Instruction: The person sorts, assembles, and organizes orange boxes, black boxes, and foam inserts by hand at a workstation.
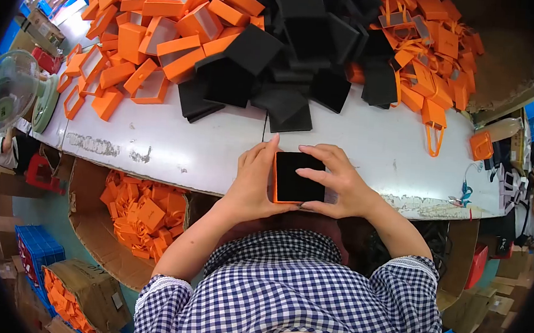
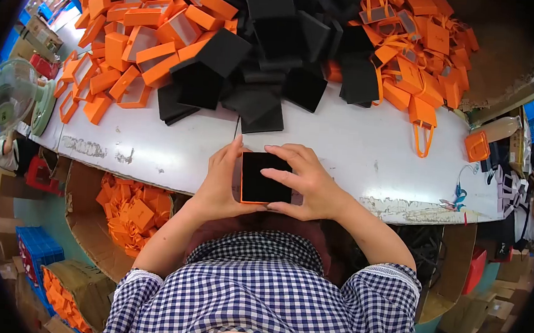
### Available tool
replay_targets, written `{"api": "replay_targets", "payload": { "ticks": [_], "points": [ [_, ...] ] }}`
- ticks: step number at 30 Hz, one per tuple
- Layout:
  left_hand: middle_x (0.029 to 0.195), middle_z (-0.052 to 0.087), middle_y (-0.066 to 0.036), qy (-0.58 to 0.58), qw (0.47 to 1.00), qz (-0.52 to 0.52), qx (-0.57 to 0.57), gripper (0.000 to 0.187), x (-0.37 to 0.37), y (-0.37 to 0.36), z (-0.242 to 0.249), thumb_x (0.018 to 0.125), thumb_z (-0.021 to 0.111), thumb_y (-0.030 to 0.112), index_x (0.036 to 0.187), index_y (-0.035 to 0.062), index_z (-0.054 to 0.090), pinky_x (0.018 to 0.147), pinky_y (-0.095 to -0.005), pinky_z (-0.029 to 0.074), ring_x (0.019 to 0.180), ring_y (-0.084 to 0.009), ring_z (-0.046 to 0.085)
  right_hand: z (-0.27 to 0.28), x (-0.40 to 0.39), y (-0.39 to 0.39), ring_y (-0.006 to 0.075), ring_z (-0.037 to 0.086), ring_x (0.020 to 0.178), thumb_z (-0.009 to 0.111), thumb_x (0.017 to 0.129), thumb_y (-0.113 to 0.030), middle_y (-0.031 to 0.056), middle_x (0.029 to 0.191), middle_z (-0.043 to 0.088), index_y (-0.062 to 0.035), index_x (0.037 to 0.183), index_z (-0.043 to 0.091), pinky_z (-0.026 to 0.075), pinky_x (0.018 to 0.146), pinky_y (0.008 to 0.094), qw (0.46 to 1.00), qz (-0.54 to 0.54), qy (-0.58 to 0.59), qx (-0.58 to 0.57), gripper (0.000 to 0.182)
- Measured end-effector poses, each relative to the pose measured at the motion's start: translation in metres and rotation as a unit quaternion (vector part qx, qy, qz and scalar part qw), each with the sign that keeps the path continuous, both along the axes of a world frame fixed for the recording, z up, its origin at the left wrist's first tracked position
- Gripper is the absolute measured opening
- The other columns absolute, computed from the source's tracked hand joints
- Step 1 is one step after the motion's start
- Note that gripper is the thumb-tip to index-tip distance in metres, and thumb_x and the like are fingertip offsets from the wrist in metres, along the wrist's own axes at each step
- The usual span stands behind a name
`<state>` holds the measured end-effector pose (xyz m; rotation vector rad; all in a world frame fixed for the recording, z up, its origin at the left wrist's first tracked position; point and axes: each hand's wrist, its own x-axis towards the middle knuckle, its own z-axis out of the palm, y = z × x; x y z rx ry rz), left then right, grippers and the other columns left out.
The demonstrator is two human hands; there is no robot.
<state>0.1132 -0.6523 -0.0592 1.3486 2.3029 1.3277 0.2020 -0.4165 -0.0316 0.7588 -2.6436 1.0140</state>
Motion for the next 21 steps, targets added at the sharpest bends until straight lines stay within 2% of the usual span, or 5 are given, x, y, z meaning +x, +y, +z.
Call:
{"api": "replay_targets", "payload": {
  "ticks": [4, 8, 12, 16, 21],
  "points": [
    [0.152, 0.035, -0.027, 0.164, 0.977, 0.017, -0.137, 0.104, 0.007, 0.011, -0.001, 0.07, 0.086, 0.039, 0.151, 0.002, 0.033, 0.113, -0.0551, 0.027, 0.141, -0.0435, 0.032, -0.032, 0.012, -0.015, 0.0407, 0.021, 0.15, 0.066, 0.086, -0.055, 0.0212, 0.16, 0.028, -0.0084, 0.148, 0.043, 0.015, 0.116, 0.0651, 0.981, -0.071, 0.0, 0.183, 0.081],
    [0.154, 0.035, -0.024, 0.226, 0.967, -0.048, -0.107, 0.077, 0.008, 0.009, -0.003, 0.079, 0.079, 0.031, 0.145, 0.0066, 0.046, 0.115, -0.0568, 0.024, 0.143, -0.0414, 0.032, -0.024, 0.021, 0.009, 0.0397, 0.014, 0.153, 0.065, 0.088, -0.058, 0.0206, 0.163, 0.021, -0.0074, 0.153, 0.034, 0.012, 0.118, 0.0631, 0.986, -0.089, -0.035, 0.137, 0.088],
    [0.152, 0.039, -0.02, 0.255, 0.951, -0.103, -0.139, 0.056, 0.015, 0.011, 0.002, 0.081, 0.071, 0.013, 0.135, 0.0161, 0.06, 0.114, -0.0587, 0.025, 0.141, -0.0425, 0.035, -0.035, 0.029, 0.158, 0.0407, 0.018, 0.15, 0.073, 0.082, -0.055, 0.0253, 0.16, 0.022, 0.0005, 0.152, 0.029, 0.022, 0.117, 0.0591, 0.858, -0.455, 0.166, 0.174, 0.1],
    [0.144, 0.045, -0.019, 0.263, 0.946, -0.124, -0.142, 0.053, 0.018, 0.017, 0.016, 0.081, 0.065, 0.004, 0.131, 0.0222, 0.063, 0.113, -0.06, 0.027, 0.138, -0.0425, 0.037, -0.065, 0.055, 0.286, 0.0429, 0.035, 0.14, 0.084, 0.07, -0.055, 0.0294, 0.147, 0.037, 0.0031, 0.149, 0.032, 0.038, 0.11, 0.0521, 0.698, -0.689, 0.05, 0.19, 0.111],
    [0.138, 0.049, -0.018, 0.193, 0.961, -0.127, -0.152, 0.037, 0.017, 0.019, 0.033, 0.078, 0.076, 0.021, 0.112, 0.0118, 0.065, 0.114, -0.0613, 0.025, 0.138, -0.0399, 0.04, -0.069, 0.041, 0.326, 0.0391, 0.053, 0.12, 0.083, 0.073, -0.045, 0.0282, 0.133, 0.049, 0.0051, 0.138, 0.045, 0.047, 0.1, 0.044, 0.737, -0.676, 0.015, 0.016, 0.091]
  ]
}}
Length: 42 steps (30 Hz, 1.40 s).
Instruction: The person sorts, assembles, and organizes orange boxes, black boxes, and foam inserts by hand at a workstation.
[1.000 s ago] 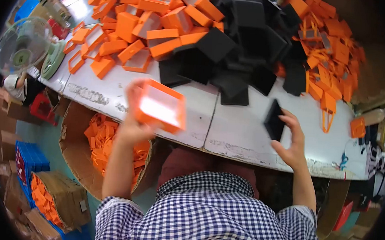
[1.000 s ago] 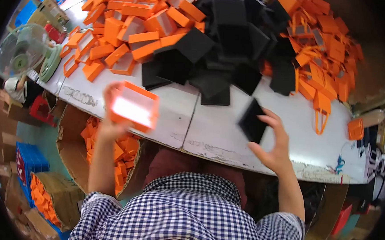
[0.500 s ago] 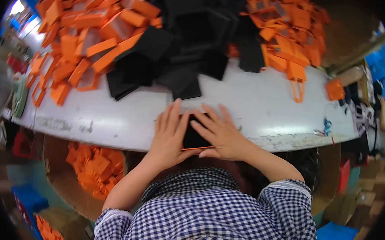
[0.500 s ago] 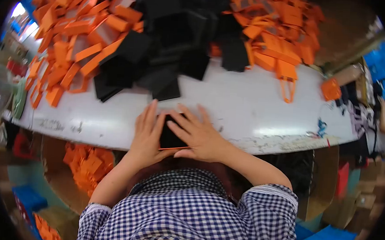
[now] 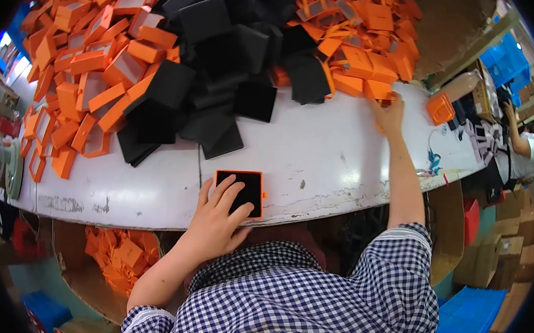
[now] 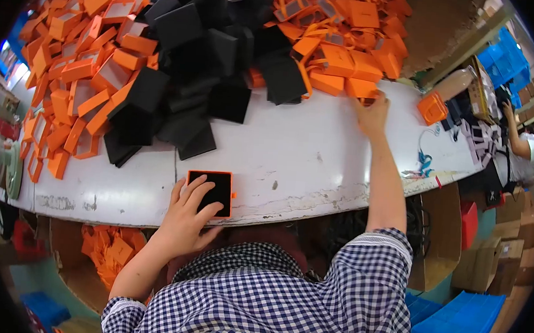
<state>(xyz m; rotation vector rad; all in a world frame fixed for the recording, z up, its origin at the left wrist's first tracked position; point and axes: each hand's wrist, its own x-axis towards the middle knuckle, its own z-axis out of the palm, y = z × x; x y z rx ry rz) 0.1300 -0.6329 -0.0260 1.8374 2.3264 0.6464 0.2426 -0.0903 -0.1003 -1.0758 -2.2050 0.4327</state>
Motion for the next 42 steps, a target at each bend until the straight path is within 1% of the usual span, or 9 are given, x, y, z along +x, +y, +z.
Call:
{"api": "replay_targets", "payload": {
  "ticks": [5, 10, 18, 22, 29, 35, 37, 40, 42],
  "points": [
    [0.127, 0.058, -0.015, 0.01, 1.0, -0.01, 0.024, 0.029, -0.005, -0.008, -0.003, 0.08, 0.073, 0.02, 0.101, 0.0053, 0.061, 0.118, -0.0585, 0.021, 0.134, -0.0342, 0.047, 0.112, 0.011, -0.061, 0.0387, 0.058, 0.104, 0.077, 0.067, -0.04, 0.0188, 0.115, 0.056, -0.005, 0.116, 0.064, 0.046, 0.087, 0.0502, 0.942, 0.1, -0.173, 0.272, 0.062],
    [0.134, 0.056, -0.014, 0.041, 0.997, -0.052, -0.048, 0.036, -0.027, -0.029, -0.003, 0.078, 0.068, 0.011, 0.113, 0.0048, 0.061, 0.119, -0.0626, 0.014, 0.14, -0.032, 0.043, 0.159, -0.006, -0.215, 0.0335, 0.056, 0.102, 0.075, 0.064, -0.03, 0.0144, 0.105, 0.064, -0.0076, 0.099, 0.072, 0.041, 0.088, 0.0479, 0.784, 0.402, -0.459, 0.114, 0.041],
    [0.142, 0.05, -0.021, 0.031, 0.984, 0.167, 0.048, 0.061, 0.016, -0.01, -0.015, 0.078, 0.078, 0.045, 0.119, 0.0018, 0.064, 0.114, -0.0603, 0.022, 0.139, -0.0408, 0.039, 0.102, -0.014, -0.266, 0.0402, 0.047, 0.132, 0.079, 0.077, -0.044, 0.0254, 0.147, 0.045, -0.0025, 0.139, 0.05, 0.037, 0.111, 0.0494, 0.821, 0.539, -0.189, 0.016, 0.08],
    [0.133, 0.059, -0.016, 0.032, 0.986, 0.125, 0.108, 0.037, 0.002, -0.013, -0.023, 0.074, 0.077, 0.026, 0.102, 0.0041, 0.066, 0.113, -0.0588, 0.025, 0.132, -0.0364, 0.048, 0.106, -0.002, -0.247, 0.035, 0.045, 0.137, 0.073, 0.085, -0.035, 0.0171, 0.148, 0.048, -0.0044, 0.138, 0.052, 0.035, 0.114, 0.0462, 0.865, 0.485, -0.046, -0.12, 0.065],
    [0.132, 0.06, -0.014, 0.024, 0.994, 0.073, 0.072, 0.042, -0.011, -0.033, -0.019, 0.07, 0.071, 0.015, 0.111, 0.0062, 0.065, 0.115, -0.0606, 0.021, 0.133, -0.0342, 0.048, 0.099, -0.025, -0.247, 0.03, 0.055, 0.125, 0.068, 0.08, -0.017, 0.0134, 0.129, 0.06, -0.0022, 0.12, 0.061, 0.042, 0.108, 0.0415, 0.866, 0.47, -0.117, -0.122, 0.043],
    [0.149, 0.033, -0.029, 0.011, 0.969, 0.214, 0.127, 0.076, -0.01, -0.037, -0.041, 0.076, 0.084, 0.029, 0.134, -0.0061, 0.05, 0.111, -0.0544, 0.034, 0.133, -0.0488, 0.039, 0.064, -0.057, -0.279, 0.0325, 0.059, 0.106, 0.065, 0.078, -0.007, 0.0154, 0.113, 0.064, 0.0003, 0.106, 0.063, 0.048, 0.089, 0.0426, 0.843, 0.479, -0.241, 0.039, 0.029],
    [0.147, 0.037, -0.027, -0.003, 0.97, 0.204, 0.134, 0.077, -0.012, -0.04, -0.038, 0.075, 0.085, 0.026, 0.134, -0.0054, 0.049, 0.108, -0.0523, 0.039, 0.132, -0.0468, 0.04, 0.056, -0.054, -0.28, 0.03, 0.062, 0.099, 0.065, 0.08, -0.003, 0.0131, 0.105, 0.066, 0.0003, 0.101, 0.064, 0.049, 0.088, 0.0415, 0.881, 0.448, 0.004, -0.152, 0.022],
    [0.146, 0.038, -0.026, -0.032, 0.968, 0.21, 0.137, 0.079, -0.015, -0.042, -0.037, 0.072, 0.086, 0.028, 0.134, -0.005, 0.048, 0.107, -0.0497, 0.04, 0.131, -0.0442, 0.042, 0.082, -0.036, -0.284, 0.0278, 0.065, 0.097, 0.065, 0.083, -0.001, 0.0125, 0.102, 0.069, -0.0016, 0.096, 0.065, 0.05, 0.09, 0.0408, 0.801, 0.361, 0.143, -0.457, 0.013],
    [0.147, 0.039, -0.023, -0.021, 0.972, 0.209, 0.109, 0.084, -0.018, -0.044, -0.038, 0.069, 0.088, 0.025, 0.137, -0.0021, 0.047, 0.109, -0.0481, 0.04, 0.133, -0.0425, 0.042, 0.086, -0.015, -0.258, 0.0299, 0.062, 0.112, 0.073, 0.082, -0.01, 0.0171, 0.118, 0.066, -0.0021, 0.095, 0.064, 0.049, 0.096, 0.0416, 0.806, 0.361, 0.106, -0.457, 0.017]
  ]
}}
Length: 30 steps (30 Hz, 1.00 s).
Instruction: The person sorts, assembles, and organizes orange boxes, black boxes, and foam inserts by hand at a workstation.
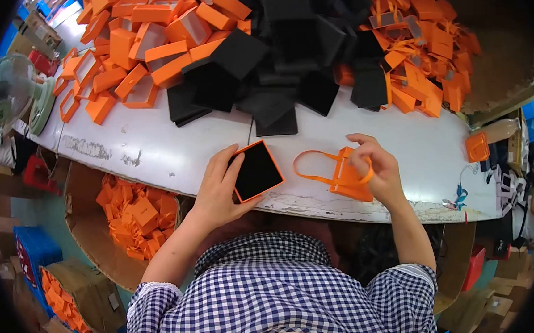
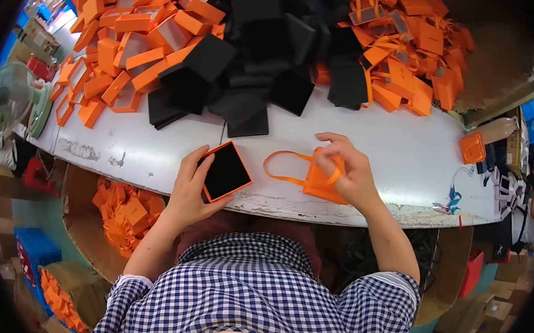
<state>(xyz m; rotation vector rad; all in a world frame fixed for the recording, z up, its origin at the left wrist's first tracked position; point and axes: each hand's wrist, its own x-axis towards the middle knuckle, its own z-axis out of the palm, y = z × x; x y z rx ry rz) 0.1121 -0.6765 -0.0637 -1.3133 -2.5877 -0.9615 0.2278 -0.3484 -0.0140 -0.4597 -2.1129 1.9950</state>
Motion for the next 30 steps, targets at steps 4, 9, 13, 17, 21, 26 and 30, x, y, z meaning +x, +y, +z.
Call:
{"api": "replay_targets", "payload": {
  "ticks": [4, 9, 13, 17, 21, 26, 30],
  "points": [
    [0.144, 0.041, -0.022, 0.003, 1.0, 0.016, -0.012, 0.084, 0.001, 0.001, -0.001, 0.066, 0.089, 0.023, 0.136, -0.0007, 0.048, 0.108, -0.0464, 0.041, 0.129, -0.0412, 0.045, 0.015, 0.044, 0.027, 0.0396, 0.049, 0.129, 0.086, 0.07, -0.025, 0.0247, 0.141, 0.048, 0.0, 0.094, 0.058, 0.044, 0.104, 0.0468, 0.813, 0.219, 0.052, 0.537, 0.045],
    [0.141, 0.043, -0.021, -0.206, 0.935, -0.182, 0.223, 0.092, -0.005, 0.015, 0.024, 0.063, 0.091, 0.021, 0.14, 0.0037, 0.044, 0.108, -0.0436, 0.04, 0.131, -0.0368, 0.046, 0.012, 0.042, 0.014, 0.0369, 0.052, 0.125, 0.091, 0.064, -0.023, 0.0219, 0.147, 0.044, -0.0047, 0.084, 0.049, 0.048, 0.098, 0.0428, 0.898, 0.212, -0.032, 0.384, 0.049],
    [0.136, 0.049, -0.019, -0.204, 0.944, -0.239, 0.099, 0.097, -0.001, 0.023, 0.054, 0.063, 0.092, 0.028, 0.142, 0.0033, 0.041, 0.107, -0.0437, 0.042, 0.129, -0.0363, 0.048, 0.036, 0.028, 0.0, 0.0295, 0.058, 0.115, 0.094, 0.06, -0.019, 0.021, 0.144, 0.048, -0.0065, 0.076, 0.045, 0.053, 0.088, 0.0349, 0.911, 0.296, 0.042, 0.286, 0.053],
    [0.135, 0.05, -0.019, -0.189, 0.952, -0.237, 0.051, 0.096, -0.005, 0.015, 0.063, 0.063, 0.091, 0.029, 0.141, 0.0031, 0.041, 0.108, -0.0437, 0.041, 0.127, -0.0369, 0.048, 0.038, 0.023, -0.009, 0.0277, 0.061, 0.108, 0.094, 0.06, -0.019, 0.0218, 0.142, 0.051, -0.0065, 0.074, 0.045, 0.054, 0.081, 0.0326, 0.908, 0.335, 0.05, 0.246, 0.053],
    [0.144, 0.039, -0.022, -0.182, 0.952, -0.226, 0.1, 0.11, -0.004, 0.009, 0.049, 0.063, 0.093, 0.036, 0.149, 0.0034, 0.032, 0.112, -0.0456, 0.037, 0.134, -0.0397, 0.04, 0.027, 0.021, -0.036, 0.0289, 0.063, 0.105, 0.095, 0.06, -0.02, 0.0225, 0.14, 0.052, -0.0054, 0.076, 0.048, 0.055, 0.081, 0.0335, 0.916, 0.279, 0.097, 0.273, 0.051],
    [0.163, -0.005, -0.028, -0.157, 0.951, -0.242, 0.109, 0.132, 0.028, 0.012, 0.038, 0.066, 0.091, 0.048, 0.159, 0.0073, 0.008, 0.119, -0.0559, 0.022, 0.15, -0.0496, 0.006, -0.002, 0.008, -0.087, 0.037, 0.056, 0.125, 0.094, 0.061, -0.021, 0.0267, 0.141, 0.049, -0.0048, 0.077, 0.052, 0.051, 0.095, 0.0385, 0.916, 0.325, 0.104, 0.209, 0.048],
    [0.162, 0.005, -0.03, -0.172, 0.957, -0.184, 0.143, 0.124, 0.021, -0.028, 0.033, 0.071, 0.088, 0.046, 0.159, 0.0049, 0.01, 0.119, -0.0539, 0.022, 0.147, -0.0501, 0.018, -0.011, -0.009, -0.113, 0.0373, 0.052, 0.13, 0.094, 0.061, -0.022, 0.0245, 0.142, 0.05, -0.0051, 0.096, 0.056, 0.046, 0.103, 0.0417, 0.912, 0.349, 0.099, 0.192, 0.053]
  ]
}}
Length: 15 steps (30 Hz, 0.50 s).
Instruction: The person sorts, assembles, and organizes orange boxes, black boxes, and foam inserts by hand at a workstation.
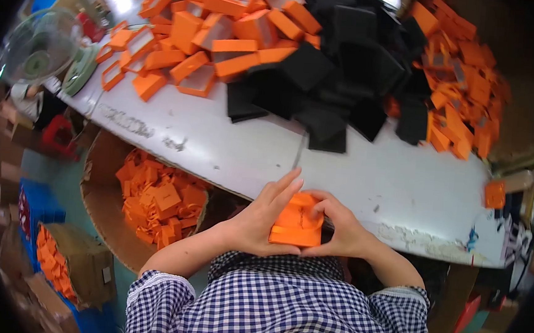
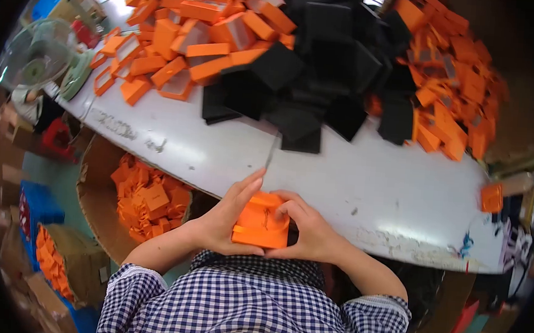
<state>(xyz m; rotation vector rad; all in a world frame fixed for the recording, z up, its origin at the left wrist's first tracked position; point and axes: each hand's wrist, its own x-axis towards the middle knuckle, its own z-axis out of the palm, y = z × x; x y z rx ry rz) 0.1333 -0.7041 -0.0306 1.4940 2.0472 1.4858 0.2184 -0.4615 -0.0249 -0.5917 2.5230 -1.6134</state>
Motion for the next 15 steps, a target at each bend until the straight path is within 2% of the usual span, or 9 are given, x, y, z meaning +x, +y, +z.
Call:
{"api": "replay_targets", "payload": {
  "ticks": [2, 4, 6, 7, 8, 9, 10, 12, 15],
  "points": [
    [0.162, 0.013, -0.03, -0.053, 0.987, 0.008, -0.153, 0.13, -0.006, -0.052, 0.028, 0.066, 0.093, 0.044, 0.159, 0.0031, 0.012, 0.122, -0.0481, 0.018, 0.152, -0.0433, 0.012, 0.019, -0.017, 0.0, 0.037, 0.048, 0.135, 0.094, 0.06, -0.022, 0.0205, 0.144, 0.048, -0.0045, 0.121, 0.055, 0.043, 0.107, 0.0425, 1.0, -0.01, 0.008, -0.003, 0.075],
    [0.162, 0.017, -0.028, 0.012, 0.959, 0.113, -0.258, 0.131, -0.017, -0.132, 0.056, 0.064, 0.093, 0.045, 0.159, 0.0018, 0.014, 0.122, -0.0463, 0.018, 0.152, -0.0412, 0.014, 0.009, -0.041, 0.053, 0.0352, 0.045, 0.136, 0.094, 0.061, -0.022, 0.0174, 0.146, 0.047, -0.0042, 0.138, 0.046, 0.04, 0.109, 0.0433, 0.967, -0.159, 0.171, 0.101, 0.092],
    [0.163, 0.013, -0.028, -0.006, 0.918, 0.255, -0.302, 0.131, -0.044, -0.181, 0.074, 0.065, 0.09, 0.049, 0.159, 0.0014, 0.011, 0.122, -0.0463, 0.017, 0.152, -0.0411, 0.014, -0.007, -0.076, 0.1, 0.0356, 0.047, 0.133, 0.092, 0.064, -0.024, 0.0188, 0.142, 0.048, -0.0022, 0.137, 0.047, 0.04, 0.109, 0.0442, 0.907, -0.327, 0.181, 0.192, 0.088],
    [0.163, 0.013, -0.028, -0.003, 0.877, 0.342, -0.336, 0.129, -0.064, -0.187, 0.07, 0.067, 0.087, 0.051, 0.159, 0.0014, 0.011, 0.123, -0.0462, 0.017, 0.152, -0.0408, 0.014, -0.015, -0.086, 0.109, 0.0356, 0.047, 0.133, 0.092, 0.064, -0.024, 0.0188, 0.142, 0.048, -0.0022, 0.137, 0.047, 0.04, 0.109, 0.0442, 0.91, -0.321, 0.181, 0.188, 0.088],
    [0.163, 0.012, -0.028, 0.004, 0.829, 0.424, -0.363, 0.127, -0.091, -0.192, 0.059, 0.07, 0.084, 0.053, 0.159, 0.0013, 0.01, 0.123, -0.046, 0.017, 0.152, -0.0405, 0.014, -0.022, -0.097, 0.116, 0.0367, 0.048, 0.13, 0.091, 0.065, -0.025, 0.0198, 0.14, 0.049, -0.0015, 0.137, 0.047, 0.041, 0.108, 0.0441, 0.884, -0.328, 0.191, 0.273, 0.087],
    [0.162, 0.011, -0.03, 0.022, 0.804, 0.457, -0.381, 0.128, -0.122, -0.197, 0.046, 0.069, 0.082, 0.06, 0.158, 0.0014, 0.011, 0.122, -0.0484, 0.017, 0.151, -0.0432, 0.015, -0.025, -0.11, 0.118, 0.0378, 0.05, 0.127, 0.09, 0.066, -0.026, 0.0208, 0.137, 0.05, -0.0007, 0.136, 0.047, 0.042, 0.107, 0.044, 0.848, -0.335, 0.203, 0.358, 0.086],
    [0.162, 0.011, -0.032, 0.04, 0.779, 0.484, -0.397, 0.13, -0.155, -0.2, 0.032, 0.068, 0.079, 0.067, 0.158, 0.0015, 0.011, 0.122, -0.0508, 0.017, 0.149, -0.0459, 0.017, -0.028, -0.121, 0.117, 0.0378, 0.05, 0.127, 0.09, 0.066, -0.026, 0.0208, 0.137, 0.05, -0.0007, 0.136, 0.047, 0.042, 0.107, 0.044, 0.845, -0.339, 0.207, 0.357, 0.086],
    [0.157, 0.025, -0.032, 0.148, 0.696, 0.535, -0.455, 0.122, -0.221, -0.207, 0.002, 0.07, 0.078, 0.065, 0.156, 0.0011, 0.019, 0.118, -0.0493, 0.028, 0.145, -0.0454, 0.027, -0.034, -0.128, 0.125, 0.0398, 0.05, 0.126, 0.089, 0.067, -0.026, 0.0222, 0.136, 0.051, 0.0, 0.136, 0.047, 0.042, 0.107, 0.0431, 0.877, -0.339, 0.136, 0.311, 0.085],
    [0.139, 0.051, -0.026, 0.236, 0.737, 0.511, -0.373, 0.105, -0.3, -0.225, -0.015, 0.069, 0.081, 0.059, 0.145, 0.0019, 0.036, 0.107, -0.0462, 0.041, 0.131, -0.0397, 0.049, -0.02, -0.114, 0.133, 0.0393, 0.05, 0.126, 0.086, 0.069, -0.03, 0.0226, 0.134, 0.052, -0.0003, 0.134, 0.049, 0.042, 0.107, 0.0433, 0.885, -0.271, 0.133, 0.355, 0.081]
  ]
}}
